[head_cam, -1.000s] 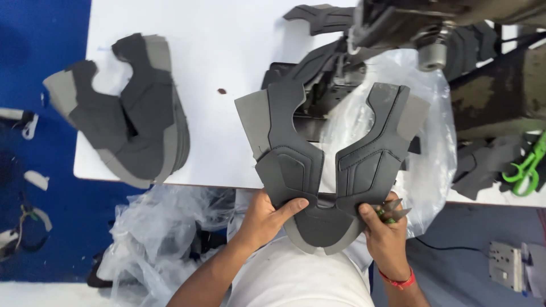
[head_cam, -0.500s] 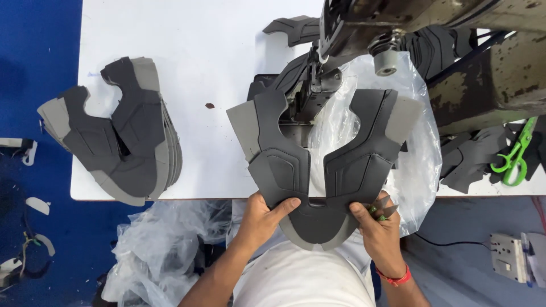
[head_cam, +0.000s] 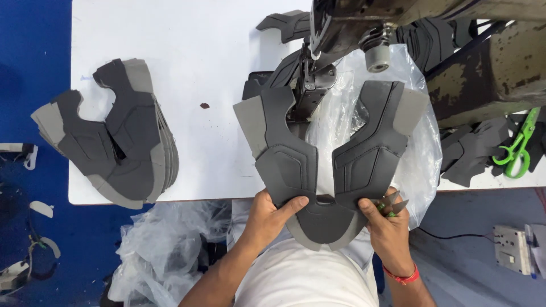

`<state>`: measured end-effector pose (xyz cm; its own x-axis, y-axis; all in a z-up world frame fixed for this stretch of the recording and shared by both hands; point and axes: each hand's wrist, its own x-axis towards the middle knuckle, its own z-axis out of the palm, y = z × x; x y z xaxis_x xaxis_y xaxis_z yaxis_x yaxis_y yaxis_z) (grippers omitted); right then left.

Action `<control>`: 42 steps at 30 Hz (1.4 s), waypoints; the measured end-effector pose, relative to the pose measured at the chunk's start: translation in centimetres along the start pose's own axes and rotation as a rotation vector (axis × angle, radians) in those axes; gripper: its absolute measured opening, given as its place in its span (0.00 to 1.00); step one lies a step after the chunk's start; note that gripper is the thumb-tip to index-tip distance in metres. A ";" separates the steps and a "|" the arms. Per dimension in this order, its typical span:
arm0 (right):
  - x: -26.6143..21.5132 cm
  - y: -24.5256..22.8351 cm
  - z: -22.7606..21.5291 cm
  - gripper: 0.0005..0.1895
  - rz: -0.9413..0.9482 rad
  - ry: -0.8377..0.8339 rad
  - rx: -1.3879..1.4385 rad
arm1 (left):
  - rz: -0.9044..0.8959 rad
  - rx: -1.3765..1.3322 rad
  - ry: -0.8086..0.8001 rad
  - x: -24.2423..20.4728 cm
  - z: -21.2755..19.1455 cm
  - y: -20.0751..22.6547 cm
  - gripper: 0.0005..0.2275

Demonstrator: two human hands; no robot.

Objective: The person aligns gray and black shoe parts and sews them together using a sewing machine. They repeatedly pick up parts, position them under the needle, sew the edges, and trim excess material with scissors.

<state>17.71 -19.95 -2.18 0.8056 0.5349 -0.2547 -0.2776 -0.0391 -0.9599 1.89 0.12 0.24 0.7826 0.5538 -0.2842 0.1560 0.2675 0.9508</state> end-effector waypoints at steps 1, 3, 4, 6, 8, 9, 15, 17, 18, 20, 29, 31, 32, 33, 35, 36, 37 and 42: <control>0.0 0.0 -0.1 0.09 -0.009 0.002 -0.011 | -0.021 0.021 0.007 0.0 0.1 0.1 0.14; 0.1 -0.1 0.0 0.09 -0.015 0.000 -0.020 | -0.043 0.044 0.018 0.2 0.0 0.2 0.14; 0.1 -0.2 0.1 0.09 -0.015 0.002 -0.008 | -0.043 0.060 0.017 0.2 0.0 0.2 0.13; 0.1 -0.4 0.3 0.10 -0.008 0.006 0.004 | -0.050 0.076 0.015 0.2 0.0 0.2 0.13; 0.2 -0.3 0.4 0.11 -0.007 0.025 0.042 | -0.008 0.054 0.006 0.3 0.1 0.3 0.13; 0.1 -0.5 0.6 0.11 -0.001 0.028 0.043 | -0.014 0.055 0.005 0.2 0.1 0.3 0.13; 0.1 -0.5 0.7 0.10 0.014 0.015 0.080 | -0.050 -0.097 -0.004 0.1 0.1 0.6 0.12; 0.2 -0.6 0.9 0.10 -0.002 0.008 0.088 | -0.066 -0.073 0.007 0.2 0.0 0.4 0.12; 0.2 -0.6 0.9 0.10 -0.001 0.008 0.088 | -0.067 -0.072 0.007 0.2 0.0 0.3 0.12; 0.2 -0.6 0.9 0.10 -0.001 0.011 0.098 | -0.048 -0.077 0.001 0.2 0.1 0.1 0.12; 0.3 -0.3 0.7 0.10 0.014 0.012 0.096 | -0.030 0.019 0.019 0.1 0.0 0.0 0.12; 0.2 -0.4 0.7 0.10 0.010 0.010 0.082 | -0.033 -0.033 0.001 0.0 0.0 0.0 0.12; 0.2 -0.5 0.7 0.10 0.007 0.006 0.067 | -0.037 -0.086 -0.017 -0.1 0.0 0.0 0.12; 0.3 -0.8 0.9 0.10 0.006 0.006 0.068 | -0.037 -0.085 -0.017 -0.1 0.0 0.0 0.12; 0.3 -1.3 1.4 0.10 0.013 0.011 0.055 | -0.044 -0.055 0.003 -0.1 -0.1 0.0 0.12; 0.2 -1.1 1.3 0.10 0.013 0.013 0.057 | -0.045 -0.053 0.002 -0.1 -0.1 0.1 0.12; 0.2 -1.0 1.3 0.10 0.013 0.015 0.047 | -0.039 -0.059 0.002 -0.1 -0.1 0.1 0.12; -0.1 -1.4 1.4 0.10 0.021 0.031 0.005 | -0.022 -0.057 0.014 0.0 0.2 -0.3 0.13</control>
<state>17.34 -18.78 -0.67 0.8155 0.5073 -0.2785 -0.2971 -0.0460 -0.9537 1.99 -0.14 0.00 0.7707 0.5585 -0.3067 0.1376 0.3241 0.9360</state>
